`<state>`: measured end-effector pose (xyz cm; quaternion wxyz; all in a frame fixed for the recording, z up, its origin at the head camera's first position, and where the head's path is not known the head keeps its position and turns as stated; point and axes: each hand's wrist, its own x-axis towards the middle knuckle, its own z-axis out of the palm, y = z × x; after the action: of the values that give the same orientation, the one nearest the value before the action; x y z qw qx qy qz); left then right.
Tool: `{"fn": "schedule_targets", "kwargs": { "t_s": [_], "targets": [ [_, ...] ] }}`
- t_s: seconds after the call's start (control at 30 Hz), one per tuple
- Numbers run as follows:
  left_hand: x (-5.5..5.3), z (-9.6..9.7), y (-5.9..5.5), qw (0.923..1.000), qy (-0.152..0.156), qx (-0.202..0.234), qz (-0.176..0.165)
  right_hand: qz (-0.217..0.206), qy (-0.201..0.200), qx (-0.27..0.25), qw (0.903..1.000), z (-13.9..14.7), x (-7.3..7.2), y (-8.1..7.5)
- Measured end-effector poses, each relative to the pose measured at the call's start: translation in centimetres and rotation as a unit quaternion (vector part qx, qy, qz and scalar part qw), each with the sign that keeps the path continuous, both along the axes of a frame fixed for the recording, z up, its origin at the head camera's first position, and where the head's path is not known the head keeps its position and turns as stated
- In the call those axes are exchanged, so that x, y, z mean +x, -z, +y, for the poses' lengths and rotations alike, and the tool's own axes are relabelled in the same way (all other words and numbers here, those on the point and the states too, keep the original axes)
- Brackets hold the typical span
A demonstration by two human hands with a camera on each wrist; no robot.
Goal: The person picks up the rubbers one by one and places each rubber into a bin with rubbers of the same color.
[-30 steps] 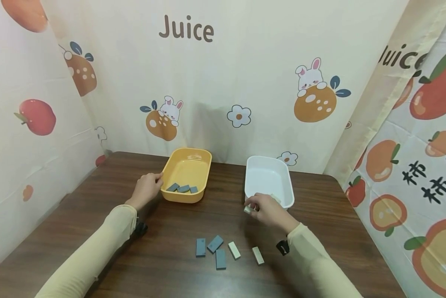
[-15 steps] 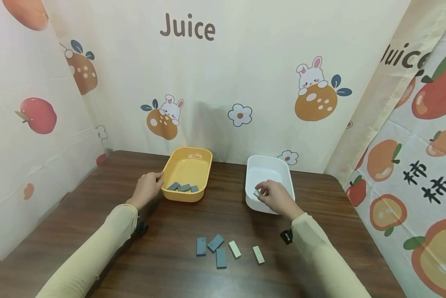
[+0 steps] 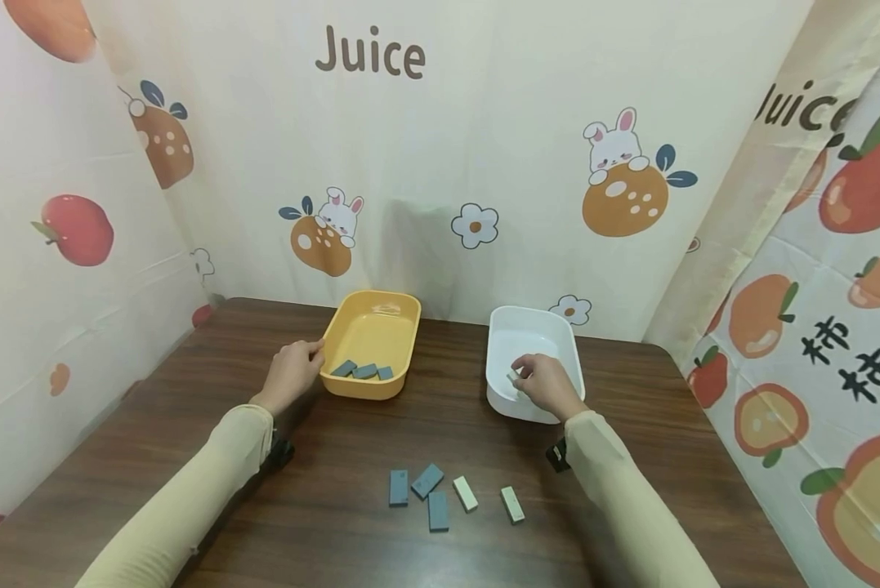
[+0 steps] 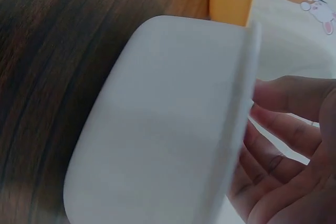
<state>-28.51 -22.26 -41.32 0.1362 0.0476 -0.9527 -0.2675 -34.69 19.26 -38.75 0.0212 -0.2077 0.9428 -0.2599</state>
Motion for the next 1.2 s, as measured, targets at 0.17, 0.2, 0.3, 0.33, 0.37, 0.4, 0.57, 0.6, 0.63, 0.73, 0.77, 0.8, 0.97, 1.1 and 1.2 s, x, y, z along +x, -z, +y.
{"fn": "schedule_targets", "kwargs": {
  "t_s": [0.17, 0.2, 0.3, 0.33, 0.37, 0.4, 0.57, 0.6, 0.63, 0.73, 0.77, 0.8, 0.97, 1.1, 1.2],
  "targets": [
    [0.0, -0.1, 0.2, 1.0, 0.003, 0.004, 0.002, -0.028, -0.006, 0.0, 0.9996, -0.2, -1.0, 0.9],
    [0.0, -0.1, 0.2, 1.0, 0.004, 0.005, 0.002, -0.041, -0.007, -0.004, 0.9991, -0.2, -1.2, 1.1],
    [0.0, -0.1, 0.3, 1.0, 0.004, 0.007, 0.001, -0.079, -0.012, -0.016, 0.9966, -0.3, -1.9, 1.7],
    [0.0, -0.1, 0.3, 1.0, 0.004, 0.006, 0.001, -0.092, -0.012, -0.019, 0.9955, -0.3, -2.1, 1.9],
    [0.0, -0.1, 0.4, 1.0, 0.003, 0.006, 0.001, -0.102, -0.012, -0.02, 0.9945, -0.3, -2.3, 2.1],
    [-0.1, -0.1, 0.4, 1.0, 0.003, 0.007, 0.001, -0.109, -0.012, -0.018, 0.9938, -0.3, -2.5, 2.2],
    [-0.1, -0.1, 0.4, 0.9999, 0.003, 0.01, -0.003, -0.117, -0.03, 0.008, 0.9927, -0.7, -3.0, 2.7],
    [-0.1, -0.1, 0.4, 1.0, 0.002, 0.009, -0.003, -0.115, -0.033, 0.015, 0.9926, -0.8, -3.1, 2.7],
    [-0.1, -0.1, 0.3, 1.0, 0.002, 0.009, -0.004, -0.112, -0.037, 0.022, 0.9927, -0.9, -3.1, 2.7],
    [-0.1, -0.1, 0.2, 0.9999, -0.002, 0.009, -0.004, -0.11, -0.04, 0.042, 0.9922, -1.2, -3.3, 2.7],
    [-0.2, -0.1, 0.2, 0.9999, -0.002, 0.009, -0.005, -0.111, -0.041, 0.047, 0.9918, -1.3, -3.3, 2.7],
    [-0.2, -0.1, 0.1, 0.9999, -0.002, 0.01, -0.006, -0.114, -0.041, 0.053, 0.9912, -1.3, -3.4, 2.7],
    [-0.2, -0.1, 0.0, 0.9999, 0.0, 0.01, -0.01, -0.131, -0.047, 0.073, 0.9875, -1.4, -3.5, 2.6],
    [-0.2, -0.1, 0.2, 1.0, -0.001, 0.005, -0.007, -0.124, -0.046, 0.075, 0.9883, -1.4, -3.5, 2.7],
    [-0.2, -0.2, 0.2, 1.0, 0.0, 0.004, -0.004, -0.113, -0.035, 0.056, 0.9914, -1.2, -3.5, 2.8]
  ]
}}
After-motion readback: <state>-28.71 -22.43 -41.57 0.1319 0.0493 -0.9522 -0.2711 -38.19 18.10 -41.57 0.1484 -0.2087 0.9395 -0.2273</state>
